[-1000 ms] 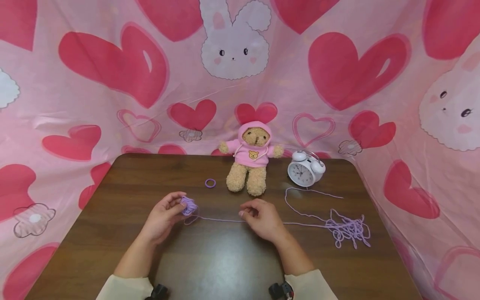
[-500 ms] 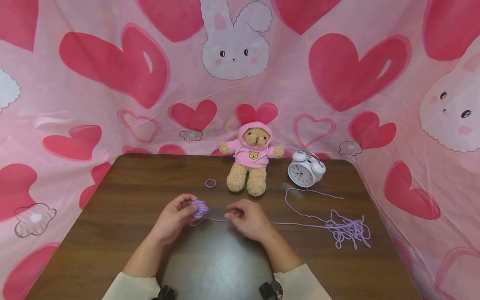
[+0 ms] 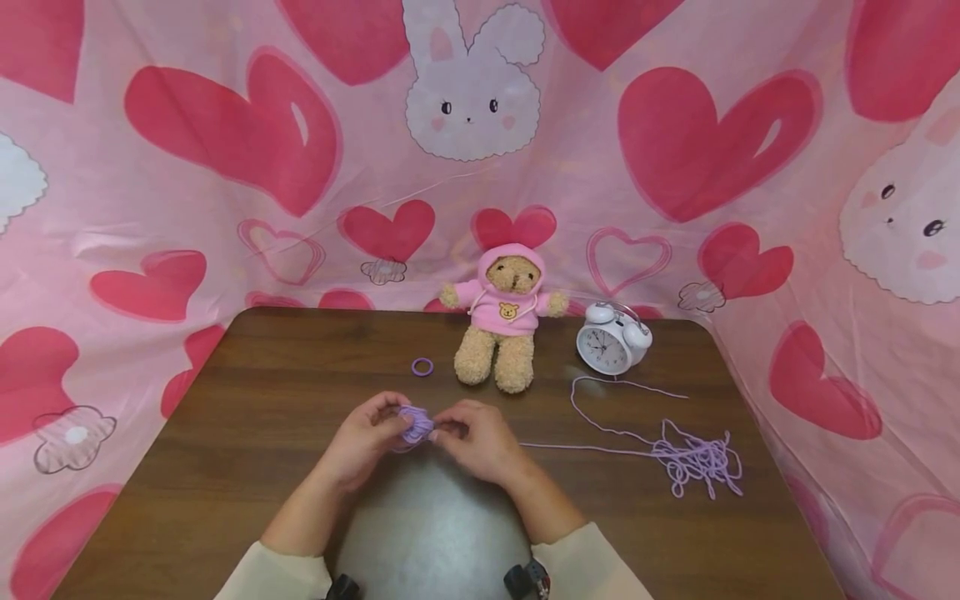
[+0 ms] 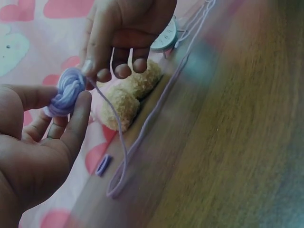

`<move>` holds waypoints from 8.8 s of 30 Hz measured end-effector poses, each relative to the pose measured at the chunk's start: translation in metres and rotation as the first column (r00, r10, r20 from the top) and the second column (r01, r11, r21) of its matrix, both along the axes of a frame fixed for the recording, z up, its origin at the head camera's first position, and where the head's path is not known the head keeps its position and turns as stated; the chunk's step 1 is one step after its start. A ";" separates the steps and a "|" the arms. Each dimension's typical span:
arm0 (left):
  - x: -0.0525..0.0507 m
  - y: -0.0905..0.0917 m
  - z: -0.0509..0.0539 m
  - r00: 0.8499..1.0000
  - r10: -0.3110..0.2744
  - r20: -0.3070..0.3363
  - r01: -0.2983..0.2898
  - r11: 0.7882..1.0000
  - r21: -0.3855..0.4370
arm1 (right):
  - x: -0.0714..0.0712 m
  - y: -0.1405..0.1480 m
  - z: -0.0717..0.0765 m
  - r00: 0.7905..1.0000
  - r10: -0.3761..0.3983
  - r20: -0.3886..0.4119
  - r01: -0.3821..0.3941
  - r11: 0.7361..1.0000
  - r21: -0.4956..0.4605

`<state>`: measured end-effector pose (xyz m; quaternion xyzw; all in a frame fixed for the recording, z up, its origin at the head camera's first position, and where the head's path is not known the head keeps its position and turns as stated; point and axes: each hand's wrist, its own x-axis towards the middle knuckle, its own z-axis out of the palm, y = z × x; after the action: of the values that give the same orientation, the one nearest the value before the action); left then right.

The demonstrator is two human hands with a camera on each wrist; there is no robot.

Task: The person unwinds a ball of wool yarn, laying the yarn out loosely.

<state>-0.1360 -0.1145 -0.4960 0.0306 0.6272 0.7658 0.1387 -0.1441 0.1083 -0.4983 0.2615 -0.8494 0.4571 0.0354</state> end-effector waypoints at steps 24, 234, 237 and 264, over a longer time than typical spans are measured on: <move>-0.001 -0.013 0.000 0.993 0.113 -0.020 -0.112 0.993 0.039 | 0.005 0.016 -0.001 1.000 -0.022 0.018 0.021 1.000 0.022; 0.014 -0.145 0.007 0.934 0.350 -0.065 -0.352 0.936 -0.017 | 0.035 0.268 0.018 0.843 -0.528 -0.104 0.535 0.798 0.278; 0.013 -0.143 0.006 0.936 0.346 -0.062 -0.349 0.936 -0.037 | 0.032 0.255 0.019 0.855 -0.504 -0.117 0.517 0.814 0.266; 0.003 -0.111 0.004 0.949 0.315 -0.023 -0.315 0.946 -0.069 | 0.003 0.157 0.008 0.925 -0.379 -0.016 0.376 0.911 0.167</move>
<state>-0.1327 -0.2255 -0.4915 -0.0704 0.6521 0.7548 0.0119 -0.1407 0.2657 -0.4900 0.0907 -0.9194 0.3711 0.0938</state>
